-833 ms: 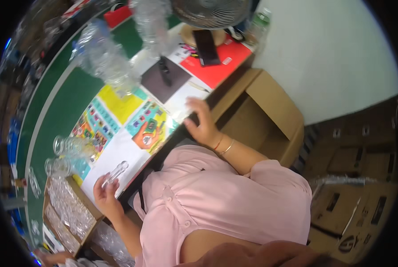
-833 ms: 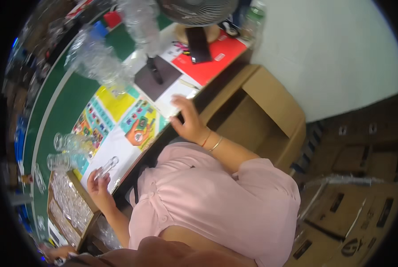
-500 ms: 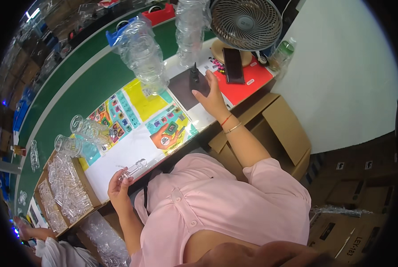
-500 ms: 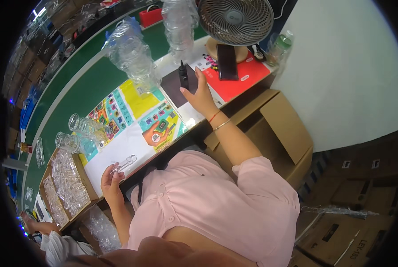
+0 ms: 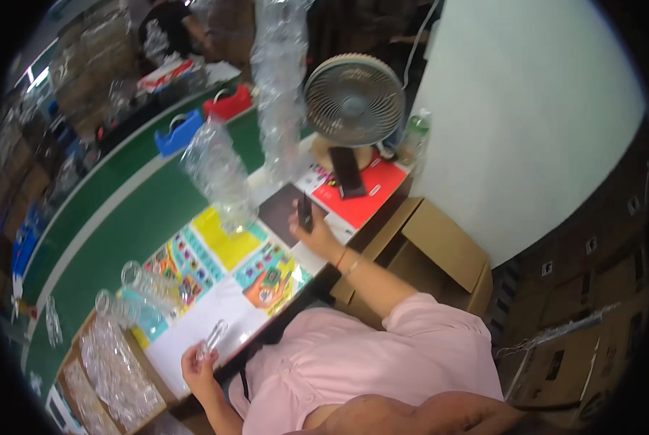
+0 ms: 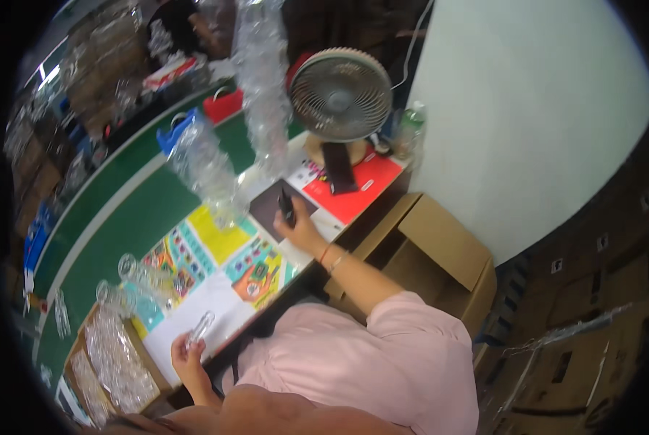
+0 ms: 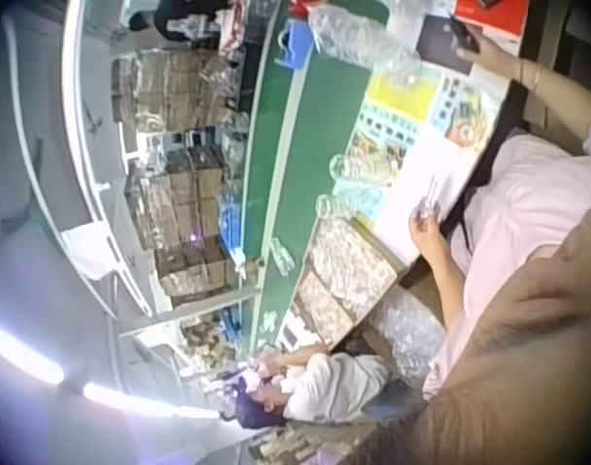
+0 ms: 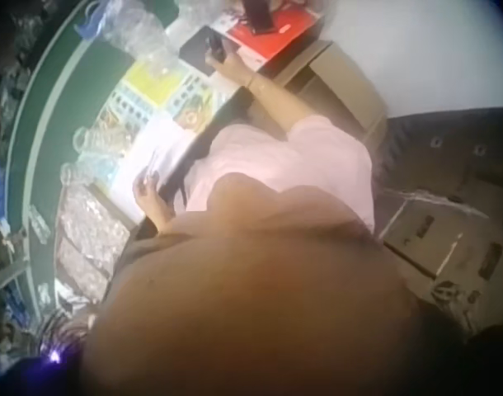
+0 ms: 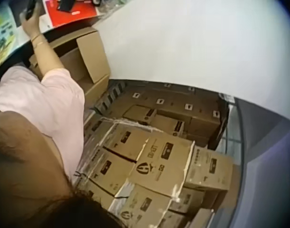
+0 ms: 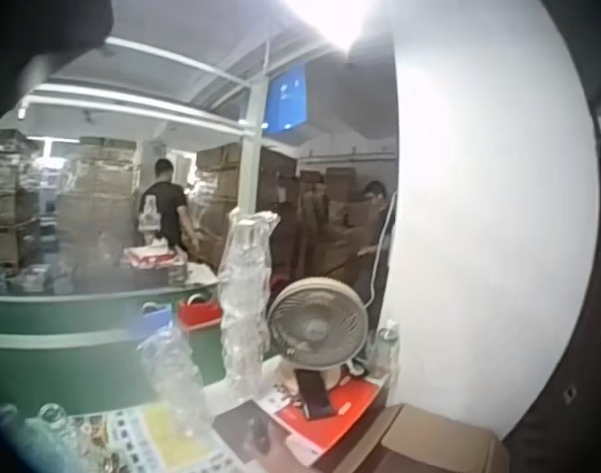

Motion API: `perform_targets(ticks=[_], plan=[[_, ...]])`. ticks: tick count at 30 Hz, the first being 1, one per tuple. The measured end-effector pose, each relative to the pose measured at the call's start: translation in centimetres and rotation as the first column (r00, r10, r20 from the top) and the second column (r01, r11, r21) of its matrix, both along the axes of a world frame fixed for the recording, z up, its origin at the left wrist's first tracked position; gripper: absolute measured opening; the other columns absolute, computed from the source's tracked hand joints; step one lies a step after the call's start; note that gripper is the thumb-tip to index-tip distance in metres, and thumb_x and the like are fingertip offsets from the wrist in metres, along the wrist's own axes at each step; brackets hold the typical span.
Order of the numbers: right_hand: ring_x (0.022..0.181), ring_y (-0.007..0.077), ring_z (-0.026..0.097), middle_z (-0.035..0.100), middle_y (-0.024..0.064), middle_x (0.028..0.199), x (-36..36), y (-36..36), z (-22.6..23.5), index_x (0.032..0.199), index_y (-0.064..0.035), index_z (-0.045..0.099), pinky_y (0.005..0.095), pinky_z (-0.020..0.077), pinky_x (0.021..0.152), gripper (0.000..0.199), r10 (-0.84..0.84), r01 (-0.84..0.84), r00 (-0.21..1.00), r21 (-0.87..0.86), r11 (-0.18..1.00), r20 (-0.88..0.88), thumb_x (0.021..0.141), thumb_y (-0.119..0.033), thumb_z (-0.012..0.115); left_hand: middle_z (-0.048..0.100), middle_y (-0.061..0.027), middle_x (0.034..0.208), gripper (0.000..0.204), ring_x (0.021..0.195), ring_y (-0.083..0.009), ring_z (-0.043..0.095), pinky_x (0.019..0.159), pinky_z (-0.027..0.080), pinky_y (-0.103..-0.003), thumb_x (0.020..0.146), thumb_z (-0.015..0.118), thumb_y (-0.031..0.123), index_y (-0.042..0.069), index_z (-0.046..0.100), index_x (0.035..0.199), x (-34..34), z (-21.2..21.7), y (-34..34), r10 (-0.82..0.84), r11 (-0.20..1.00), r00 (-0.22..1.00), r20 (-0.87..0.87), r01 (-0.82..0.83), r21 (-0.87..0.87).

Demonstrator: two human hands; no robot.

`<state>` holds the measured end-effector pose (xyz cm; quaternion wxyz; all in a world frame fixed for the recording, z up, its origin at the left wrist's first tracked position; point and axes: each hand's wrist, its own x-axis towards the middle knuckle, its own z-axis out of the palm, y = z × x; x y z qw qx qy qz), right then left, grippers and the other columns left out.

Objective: The person unwraps glass containers from plastic bags, applies liquid from a squeeze bottle onto glass tubes, attaches the tubes to the glass containers, and handles an earbud case and a smartphone.

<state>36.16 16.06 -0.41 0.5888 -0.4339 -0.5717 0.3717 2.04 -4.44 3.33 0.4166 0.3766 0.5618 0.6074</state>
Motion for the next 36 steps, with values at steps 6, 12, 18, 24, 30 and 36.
perform_targets(ticks=[6, 12, 18, 24, 30, 36], plan=[[0.088, 0.0125, 0.049, 0.048, 0.0024, 0.094, -3.1, -6.2, 0.9, 0.122, -0.0069, 0.038, 0.0300, 0.0434, 0.080, 0.065, 0.210, -0.210, 0.978, -0.139, 0.968, -0.013, 0.073, -0.021, 0.078, 0.058, -0.0114, 0.101, 0.028, 0.081, -0.0173, 0.061, 0.070, 0.053, -0.027, 0.084, 0.060, 0.004, -0.003, 0.053, 0.110, -0.9, -1.0, 1.4, 0.040, 0.999, 0.999, 0.020, -0.041, 0.031], [0.096, 0.0177, 0.052, 0.052, 0.0084, 0.104, -8.5, -7.6, -1.1, 0.120, -0.0018, 0.038, 0.0322, 0.0424, 0.088, 0.066, 0.318, -0.303, 0.919, -0.099, 0.948, 0.232, 0.072, -0.022, 0.077, 0.061, -0.0135, 0.104, 0.031, 0.077, -0.0171, 0.063, 0.071, 0.053, -0.028, 0.087, 0.056, 0.005, -0.002, 0.057, 0.118, -2.3, -1.8, 0.0, 0.082, 0.997, 0.991, -0.102, -0.080, 0.021], [0.086, 0.0168, 0.047, 0.043, 0.0065, 0.097, -11.3, -9.1, -3.8, 0.112, -0.0043, 0.040, 0.0284, 0.0429, 0.078, 0.062, 0.322, -0.322, 0.933, -0.026, 0.946, 0.163, 0.065, -0.006, 0.080, 0.058, -0.0091, 0.109, 0.024, 0.091, -0.0159, 0.060, 0.077, 0.048, -0.027, 0.084, 0.055, 0.000, 0.002, 0.058, 0.108, -2.2, -5.5, 0.7, 0.112, 0.983, 0.979, -0.170, -0.084, 0.166], [0.080, 0.0138, 0.047, 0.045, 0.0042, 0.094, -11.7, -8.9, -1.7, 0.127, -0.0084, 0.029, 0.0267, 0.0430, 0.080, 0.075, 0.414, -0.414, 0.909, -0.020, 0.910, 0.041, 0.065, 0.008, 0.068, 0.058, -0.0104, 0.111, 0.025, 0.098, -0.0191, 0.058, 0.079, 0.048, -0.028, 0.083, 0.052, 0.000, 0.005, 0.060, 0.106, -0.8, -4.6, 1.1, 0.203, 0.966, 0.926, -0.318, -0.135, 0.222], [0.085, 0.0139, 0.050, 0.046, 0.0045, 0.093, -11.5, -8.6, -3.7, 0.123, -0.0089, 0.031, 0.0294, 0.0452, 0.081, 0.064, 0.491, -0.490, 0.871, -0.091, 0.867, -0.010, 0.069, 0.006, 0.062, 0.061, -0.0125, 0.105, 0.020, 0.095, -0.0220, 0.059, 0.083, 0.048, -0.031, 0.083, 0.054, 0.002, 0.000, 0.062, 0.101, -2.1, -4.9, 1.2, 0.174, 0.984, 0.878, -0.446, -0.132, 0.124], [0.095, 0.0142, 0.054, 0.053, 0.0073, 0.106, -9.9, -9.3, 1.3, 0.118, -0.0044, 0.039, 0.0294, 0.0454, 0.084, 0.073, 0.482, -0.481, 0.876, -0.087, 0.872, -0.010, 0.063, -0.013, 0.085, 0.057, -0.0149, 0.105, 0.021, 0.089, -0.0201, 0.061, 0.083, 0.052, -0.032, 0.086, 0.051, -0.002, -0.005, 0.054, 0.107, -2.8, -3.7, 0.5, 0.163, 0.980, 0.982, 0.090, -0.172, 0.096]])
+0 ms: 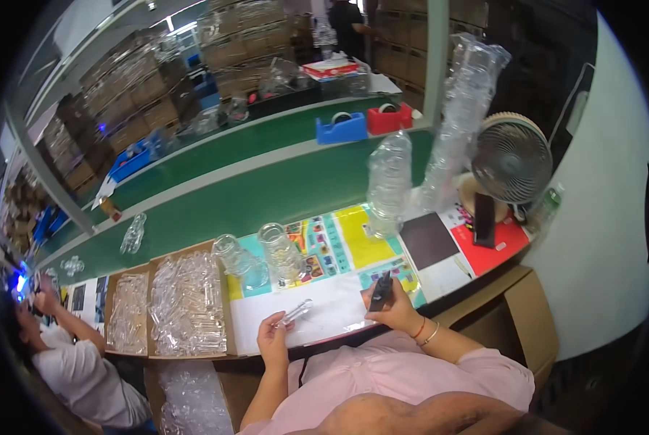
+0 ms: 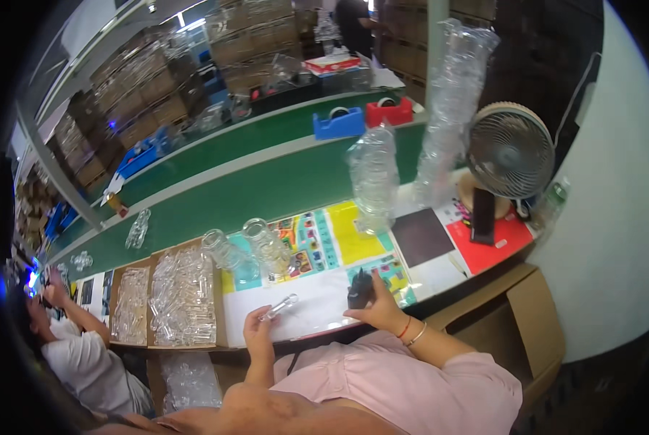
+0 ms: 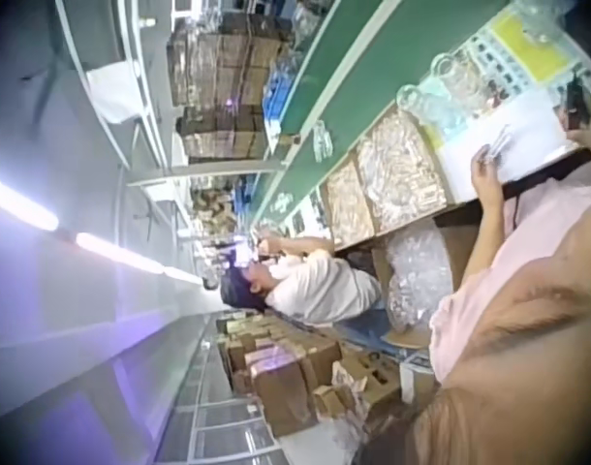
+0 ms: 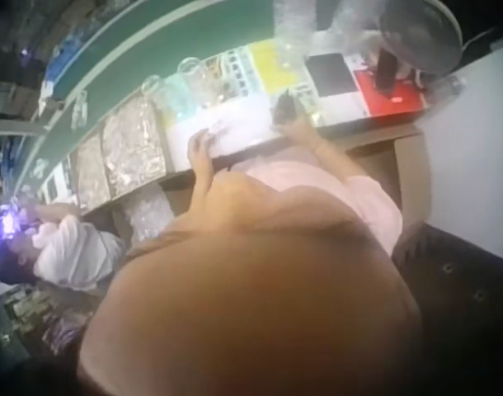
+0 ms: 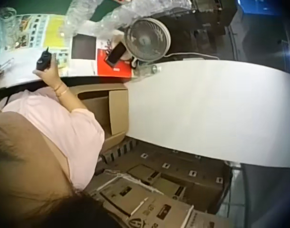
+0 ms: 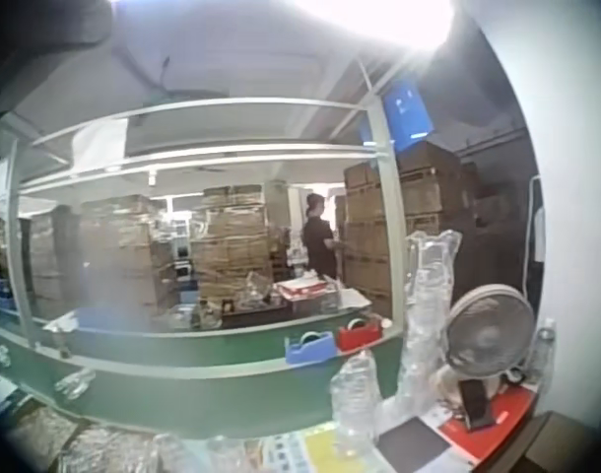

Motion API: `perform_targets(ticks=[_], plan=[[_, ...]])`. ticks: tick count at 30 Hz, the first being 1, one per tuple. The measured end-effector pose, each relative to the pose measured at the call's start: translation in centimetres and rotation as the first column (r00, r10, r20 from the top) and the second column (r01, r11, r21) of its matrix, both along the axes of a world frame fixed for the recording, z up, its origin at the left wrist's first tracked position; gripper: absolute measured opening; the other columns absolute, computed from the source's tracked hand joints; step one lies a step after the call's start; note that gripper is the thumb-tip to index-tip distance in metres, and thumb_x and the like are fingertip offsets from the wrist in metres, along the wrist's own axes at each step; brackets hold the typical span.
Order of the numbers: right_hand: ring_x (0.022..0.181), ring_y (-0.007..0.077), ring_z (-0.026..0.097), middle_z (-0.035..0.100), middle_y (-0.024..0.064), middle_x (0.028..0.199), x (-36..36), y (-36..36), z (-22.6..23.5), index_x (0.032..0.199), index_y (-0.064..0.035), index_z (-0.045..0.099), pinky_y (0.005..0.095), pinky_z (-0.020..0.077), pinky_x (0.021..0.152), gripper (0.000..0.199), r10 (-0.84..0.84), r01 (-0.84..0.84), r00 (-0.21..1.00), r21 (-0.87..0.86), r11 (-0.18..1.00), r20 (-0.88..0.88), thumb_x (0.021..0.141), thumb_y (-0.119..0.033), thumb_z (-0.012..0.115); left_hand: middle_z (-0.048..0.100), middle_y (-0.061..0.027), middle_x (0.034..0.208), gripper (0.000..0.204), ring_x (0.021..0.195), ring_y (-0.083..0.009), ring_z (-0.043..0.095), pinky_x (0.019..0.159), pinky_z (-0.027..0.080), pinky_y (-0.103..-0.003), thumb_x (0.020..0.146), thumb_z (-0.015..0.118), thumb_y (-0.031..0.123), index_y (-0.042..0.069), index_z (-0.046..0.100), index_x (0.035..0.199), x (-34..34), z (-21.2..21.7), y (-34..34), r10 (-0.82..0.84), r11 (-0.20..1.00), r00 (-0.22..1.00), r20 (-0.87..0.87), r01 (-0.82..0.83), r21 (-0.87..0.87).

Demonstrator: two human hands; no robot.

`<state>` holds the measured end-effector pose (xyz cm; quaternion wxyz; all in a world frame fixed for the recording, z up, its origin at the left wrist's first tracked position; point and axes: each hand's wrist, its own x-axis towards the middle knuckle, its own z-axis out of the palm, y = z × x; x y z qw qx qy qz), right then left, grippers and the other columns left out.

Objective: The person unwraps glass containers from plastic bags, applies liquid from a squeeze bottle onto glass tubes, attaches the tubes to the glass containers, and handles an earbud case and a smartphone.

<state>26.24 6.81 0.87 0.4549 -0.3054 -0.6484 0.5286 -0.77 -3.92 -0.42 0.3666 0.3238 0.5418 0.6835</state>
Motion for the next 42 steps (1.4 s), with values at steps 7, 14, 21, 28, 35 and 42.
perform_targets(ticks=[7, 14, 21, 28, 35, 42], plan=[[0.093, 0.0190, 0.058, 0.057, 0.0107, 0.104, 2.1, 0.1, 6.6, 0.117, -0.0021, 0.038, 0.0312, 0.0470, 0.082, 0.066, 0.097, -0.094, 0.995, -0.109, 0.990, 0.021, 0.069, -0.018, 0.081, 0.059, -0.0125, 0.102, 0.027, 0.090, -0.0195, 0.063, 0.082, 0.052, -0.030, 0.081, 0.060, -0.007, -0.004, 0.052, 0.107, 2.2, 5.7, 0.9, -0.128, 0.991, 0.992, 0.023, 0.126, 0.052], [0.102, 0.0137, 0.051, 0.053, 0.0070, 0.109, 3.7, 1.3, 12.3, 0.119, -0.0027, 0.044, 0.0301, 0.0414, 0.090, 0.056, 0.274, -0.304, 0.944, 0.163, 0.938, 0.184, 0.074, -0.010, 0.076, 0.060, -0.0127, 0.104, 0.032, 0.092, -0.0172, 0.061, 0.084, 0.050, -0.029, 0.080, 0.062, -0.009, -0.004, 0.053, 0.110, 3.8, 9.0, 1.3, -0.211, 0.970, 0.975, -0.069, 0.217, 0.109], [0.096, 0.0134, 0.056, 0.057, 0.0060, 0.103, 3.0, 2.7, 13.9, 0.113, -0.0049, 0.046, 0.0290, 0.0442, 0.086, 0.058, 0.115, -0.084, 0.984, 0.217, 0.973, -0.133, 0.067, -0.009, 0.082, 0.058, -0.0117, 0.106, 0.031, 0.099, -0.0167, 0.057, 0.087, 0.049, -0.028, 0.079, 0.062, -0.010, -0.003, 0.055, 0.108, 5.4, 8.3, 0.6, -0.160, 0.954, 0.983, -0.087, 0.176, 0.243], [0.061, 0.0109, 0.038, 0.057, 0.0048, 0.091, 0.6, 2.2, 12.7, 0.108, -0.0032, 0.054, 0.0232, 0.0324, 0.054, 0.035, -0.182, -0.179, 0.446, -0.287, 0.941, -0.876, 0.082, -0.024, 0.069, 0.058, -0.0114, 0.104, 0.032, 0.091, -0.0171, 0.058, 0.080, 0.050, -0.028, 0.076, 0.064, -0.010, -0.002, 0.056, 0.106, 5.3, 7.9, 0.1, -0.152, 0.963, 0.988, -0.027, 0.154, 0.220], [0.060, 0.0094, 0.042, 0.061, 0.0034, 0.088, 0.6, 3.5, 11.8, 0.098, -0.0073, 0.060, 0.0211, 0.0320, 0.050, 0.026, -0.284, -0.255, 0.358, -0.386, 0.887, -0.889, 0.086, -0.030, 0.064, 0.056, -0.0101, 0.105, 0.032, 0.098, -0.0163, 0.055, 0.084, 0.047, -0.028, 0.076, 0.064, -0.010, -0.003, 0.056, 0.106, 5.5, 7.8, -0.1, -0.120, 0.974, 0.993, 0.000, 0.118, 0.195], [0.073, 0.0129, 0.056, 0.057, 0.0087, 0.091, -1.8, 1.0, 11.9, 0.103, -0.0040, 0.053, 0.0238, 0.0473, 0.060, 0.036, -0.189, -0.054, 0.594, -0.273, 0.960, -0.782, 0.091, -0.038, 0.054, 0.055, -0.0148, 0.106, 0.037, 0.095, -0.0191, 0.057, 0.084, 0.049, -0.030, 0.072, 0.066, -0.013, -0.003, 0.055, 0.105, 5.9, 9.4, 0.1, -0.231, 0.951, 0.965, 0.120, 0.199, 0.235]])
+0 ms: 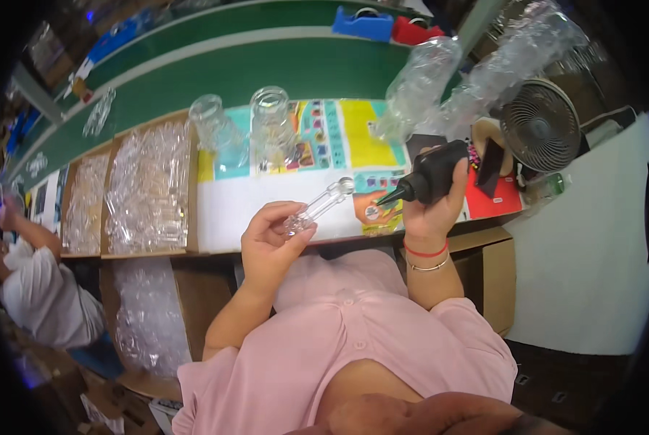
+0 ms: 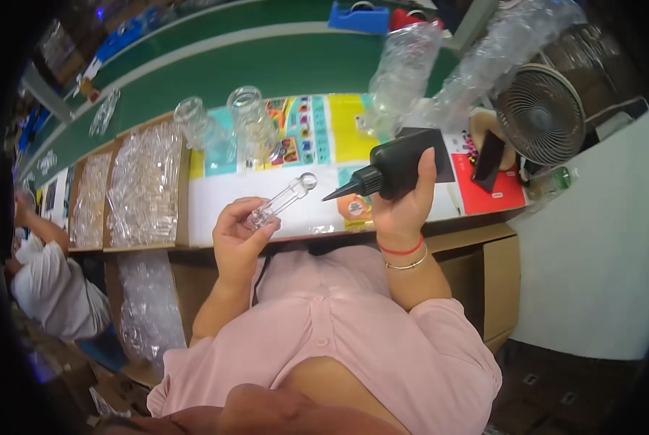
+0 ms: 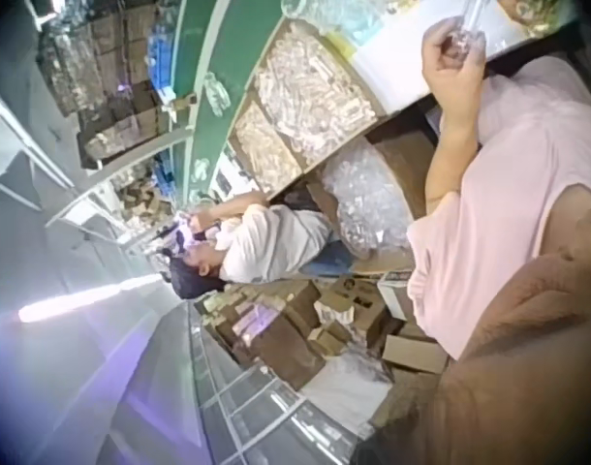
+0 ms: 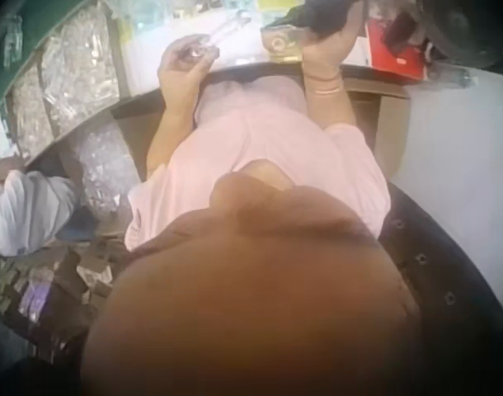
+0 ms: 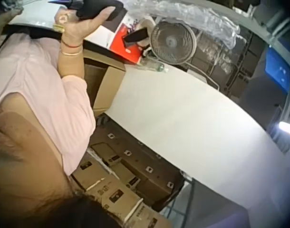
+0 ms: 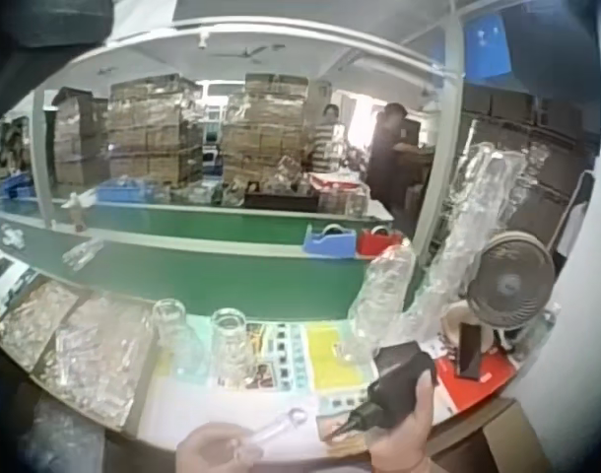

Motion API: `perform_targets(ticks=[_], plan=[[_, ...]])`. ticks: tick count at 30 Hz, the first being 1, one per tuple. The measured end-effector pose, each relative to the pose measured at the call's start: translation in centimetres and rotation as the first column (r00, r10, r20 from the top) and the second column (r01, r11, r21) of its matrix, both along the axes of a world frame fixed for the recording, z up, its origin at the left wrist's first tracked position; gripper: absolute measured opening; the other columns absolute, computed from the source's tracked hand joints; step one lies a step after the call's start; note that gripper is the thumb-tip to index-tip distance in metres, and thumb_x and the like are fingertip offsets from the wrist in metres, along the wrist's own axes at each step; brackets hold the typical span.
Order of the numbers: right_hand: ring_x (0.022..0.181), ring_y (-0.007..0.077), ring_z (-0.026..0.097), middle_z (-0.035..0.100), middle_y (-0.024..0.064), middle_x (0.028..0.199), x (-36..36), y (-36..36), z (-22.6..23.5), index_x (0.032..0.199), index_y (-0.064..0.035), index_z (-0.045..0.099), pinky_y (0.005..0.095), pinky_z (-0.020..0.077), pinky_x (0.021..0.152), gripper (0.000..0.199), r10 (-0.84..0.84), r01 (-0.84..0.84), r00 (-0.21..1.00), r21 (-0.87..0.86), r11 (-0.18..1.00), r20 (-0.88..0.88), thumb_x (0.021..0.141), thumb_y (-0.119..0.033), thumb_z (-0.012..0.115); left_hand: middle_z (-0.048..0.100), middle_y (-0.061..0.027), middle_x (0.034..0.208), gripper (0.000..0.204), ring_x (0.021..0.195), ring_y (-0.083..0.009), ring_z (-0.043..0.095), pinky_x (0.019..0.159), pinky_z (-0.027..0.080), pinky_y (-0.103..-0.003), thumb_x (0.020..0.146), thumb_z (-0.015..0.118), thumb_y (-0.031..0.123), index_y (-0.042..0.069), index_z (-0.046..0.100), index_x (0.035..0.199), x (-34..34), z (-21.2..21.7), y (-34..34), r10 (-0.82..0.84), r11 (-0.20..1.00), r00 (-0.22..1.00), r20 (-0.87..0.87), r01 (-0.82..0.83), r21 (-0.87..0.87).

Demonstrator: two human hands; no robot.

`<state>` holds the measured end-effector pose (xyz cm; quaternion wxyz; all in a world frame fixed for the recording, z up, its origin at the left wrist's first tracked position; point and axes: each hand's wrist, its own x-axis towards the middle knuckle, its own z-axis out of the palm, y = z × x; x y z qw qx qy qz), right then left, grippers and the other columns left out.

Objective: The person unwraps glass containers from plastic bags, applies liquid from a squeeze bottle onto glass tubes, attaches the tubes to the glass containers, and handles an earbud case and a smartphone.

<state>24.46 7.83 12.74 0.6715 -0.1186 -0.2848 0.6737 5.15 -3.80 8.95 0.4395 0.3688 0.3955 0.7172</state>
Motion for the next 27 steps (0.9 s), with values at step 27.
perform_targets(ticks=[27], plan=[[0.080, 0.0203, 0.056, 0.052, 0.0151, 0.098, -2.0, -4.3, 1.2, 0.113, 0.0012, 0.045, 0.0316, 0.0484, 0.071, 0.046, -0.419, -0.146, 0.684, 0.675, 0.724, 0.597, 0.078, -0.020, 0.066, 0.051, -0.0140, 0.114, 0.042, 0.101, -0.0196, 0.057, 0.084, 0.050, -0.028, 0.070, 0.064, -0.017, 0.000, 0.056, 0.107, -0.6, -1.5, -1.5, -0.047, 0.987, 0.989, -0.143, 0.068, 0.147]])
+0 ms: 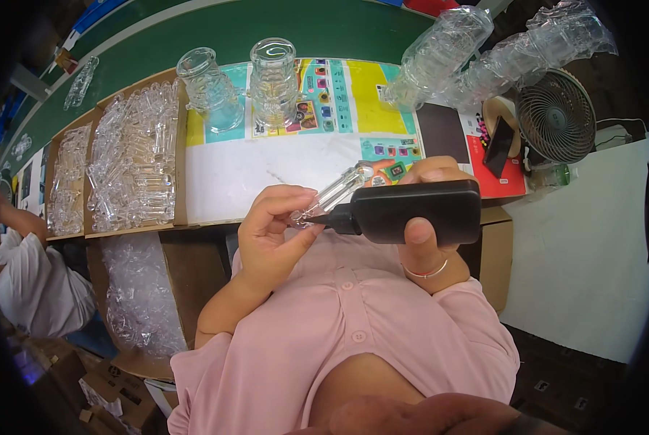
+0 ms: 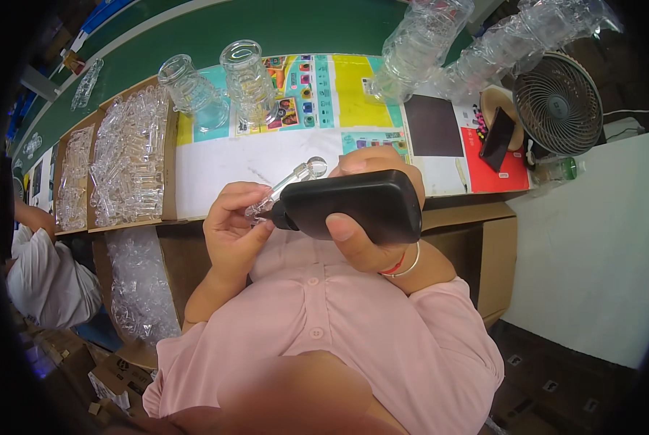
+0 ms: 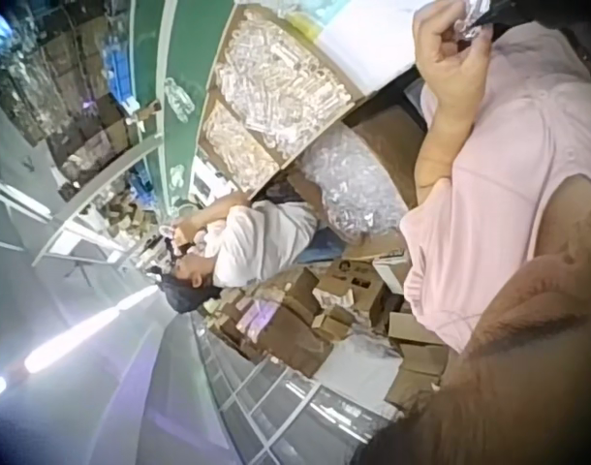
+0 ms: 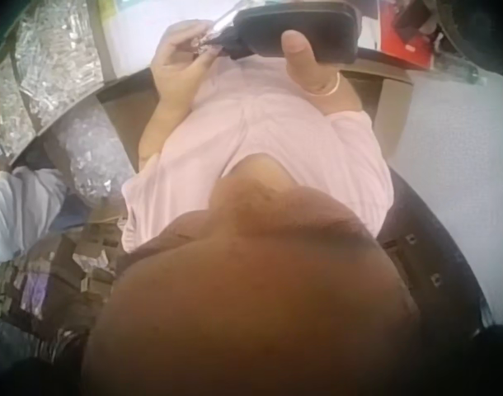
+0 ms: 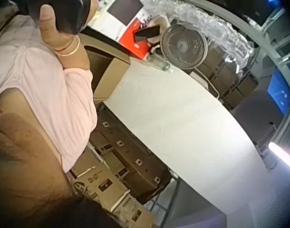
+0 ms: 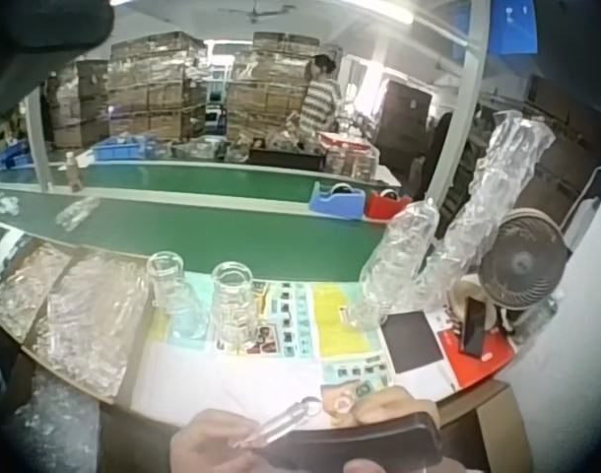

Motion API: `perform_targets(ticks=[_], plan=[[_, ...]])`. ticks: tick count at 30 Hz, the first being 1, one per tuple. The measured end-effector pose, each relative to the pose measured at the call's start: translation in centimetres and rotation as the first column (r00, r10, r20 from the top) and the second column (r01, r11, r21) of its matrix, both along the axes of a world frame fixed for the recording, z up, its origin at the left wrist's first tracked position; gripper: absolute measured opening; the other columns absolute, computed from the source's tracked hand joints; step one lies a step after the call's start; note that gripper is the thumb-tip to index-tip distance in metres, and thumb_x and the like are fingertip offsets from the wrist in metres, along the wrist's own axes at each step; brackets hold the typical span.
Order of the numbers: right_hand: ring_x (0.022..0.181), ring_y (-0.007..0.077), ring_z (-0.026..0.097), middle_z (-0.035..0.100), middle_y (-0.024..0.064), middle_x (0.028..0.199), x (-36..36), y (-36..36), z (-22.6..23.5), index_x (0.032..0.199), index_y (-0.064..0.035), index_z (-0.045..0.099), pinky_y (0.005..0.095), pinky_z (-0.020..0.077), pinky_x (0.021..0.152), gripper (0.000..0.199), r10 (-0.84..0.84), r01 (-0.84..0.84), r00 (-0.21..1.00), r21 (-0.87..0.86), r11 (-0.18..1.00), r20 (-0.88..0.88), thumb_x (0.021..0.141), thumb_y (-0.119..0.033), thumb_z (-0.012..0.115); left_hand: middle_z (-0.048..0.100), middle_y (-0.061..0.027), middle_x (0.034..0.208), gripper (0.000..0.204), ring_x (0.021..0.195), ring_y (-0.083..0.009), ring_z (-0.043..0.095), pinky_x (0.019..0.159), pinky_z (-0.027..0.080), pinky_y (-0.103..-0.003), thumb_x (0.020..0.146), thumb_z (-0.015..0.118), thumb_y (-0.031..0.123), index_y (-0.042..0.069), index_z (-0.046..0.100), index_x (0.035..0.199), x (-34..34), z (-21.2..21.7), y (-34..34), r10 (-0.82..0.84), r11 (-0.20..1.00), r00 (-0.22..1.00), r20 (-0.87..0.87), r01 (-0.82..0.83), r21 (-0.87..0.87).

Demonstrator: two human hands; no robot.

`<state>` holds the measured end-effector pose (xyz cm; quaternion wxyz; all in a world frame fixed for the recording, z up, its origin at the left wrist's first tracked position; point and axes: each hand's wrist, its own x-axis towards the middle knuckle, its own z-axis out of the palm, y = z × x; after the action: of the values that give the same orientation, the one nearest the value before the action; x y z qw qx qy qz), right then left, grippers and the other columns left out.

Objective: The person unwraps glass containers from plastic bags, applies liquid from a squeeze bottle onto glass tubes, attaches the tubes to the glass containers, and handles an earbud case and a smartphone.

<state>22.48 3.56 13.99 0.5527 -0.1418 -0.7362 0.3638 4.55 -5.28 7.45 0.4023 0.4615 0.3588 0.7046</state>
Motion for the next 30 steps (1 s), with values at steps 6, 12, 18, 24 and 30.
perform_targets(ticks=[6, 12, 18, 24, 30], plan=[[0.080, 0.0197, 0.057, 0.053, 0.0158, 0.097, 0.0, -0.2, 0.0, 0.114, 0.0017, 0.044, 0.0302, 0.0479, 0.069, 0.047, 0.011, -0.012, 1.000, 0.017, 1.000, 0.001, 0.079, -0.019, 0.067, 0.051, -0.0136, 0.115, 0.043, 0.103, -0.0199, 0.056, 0.086, 0.048, -0.028, 0.069, 0.066, -0.016, 0.001, 0.057, 0.107, 0.2, 0.1, -0.2, 0.034, 0.999, 0.999, -0.037, -0.033, 0.041], [0.078, 0.0193, 0.056, 0.053, 0.0164, 0.096, -0.3, -0.1, -0.3, 0.112, 0.0027, 0.044, 0.0306, 0.0472, 0.068, 0.046, 0.014, -0.015, 0.997, -0.021, 1.000, -0.082, 0.079, -0.019, 0.067, 0.050, -0.0136, 0.115, 0.043, 0.106, -0.0211, 0.055, 0.088, 0.048, -0.029, 0.069, 0.067, -0.016, 0.002, 0.057, 0.107, 0.3, 0.4, -0.2, 0.060, 0.996, 0.993, -0.098, -0.054, 0.065], [0.078, 0.0208, 0.055, 0.055, 0.0152, 0.093, 0.2, -0.4, 0.4, 0.106, 0.0030, 0.048, 0.0326, 0.0457, 0.071, 0.040, -0.035, 0.037, 0.999, -0.100, 0.994, 0.017, 0.079, -0.019, 0.066, 0.051, -0.0138, 0.115, 0.043, 0.107, -0.0215, 0.054, 0.089, 0.048, -0.030, 0.070, 0.066, -0.016, 0.001, 0.058, 0.108, 0.2, 0.5, -0.4, 0.047, 0.998, 0.992, -0.113, -0.043, 0.037], [0.080, 0.0220, 0.055, 0.056, 0.0147, 0.091, 0.5, -0.8, 0.7, 0.108, 0.0032, 0.048, 0.0344, 0.0454, 0.073, 0.041, -0.073, 0.075, 0.997, -0.053, 0.996, 0.041, 0.078, -0.017, 0.066, 0.051, -0.0141, 0.114, 0.044, 0.105, -0.0210, 0.055, 0.087, 0.048, -0.029, 0.068, 0.067, -0.016, 0.001, 0.059, 0.108, 0.3, 0.3, -0.5, 0.089, 0.995, 0.982, -0.166, -0.083, 0.048], [0.078, 0.0218, 0.057, 0.056, 0.0132, 0.090, 0.7, -1.2, 1.1, 0.110, 0.0028, 0.048, 0.0308, 0.0487, 0.069, 0.047, -0.029, 0.024, 0.999, 0.124, 0.992, 0.040, 0.072, -0.010, 0.071, 0.052, -0.0134, 0.111, 0.043, 0.102, -0.0208, 0.054, 0.086, 0.047, -0.029, 0.067, 0.068, -0.014, 0.002, 0.061, 0.106, 0.2, 0.3, -0.4, 0.150, 0.989, 0.954, -0.259, -0.143, 0.045]])
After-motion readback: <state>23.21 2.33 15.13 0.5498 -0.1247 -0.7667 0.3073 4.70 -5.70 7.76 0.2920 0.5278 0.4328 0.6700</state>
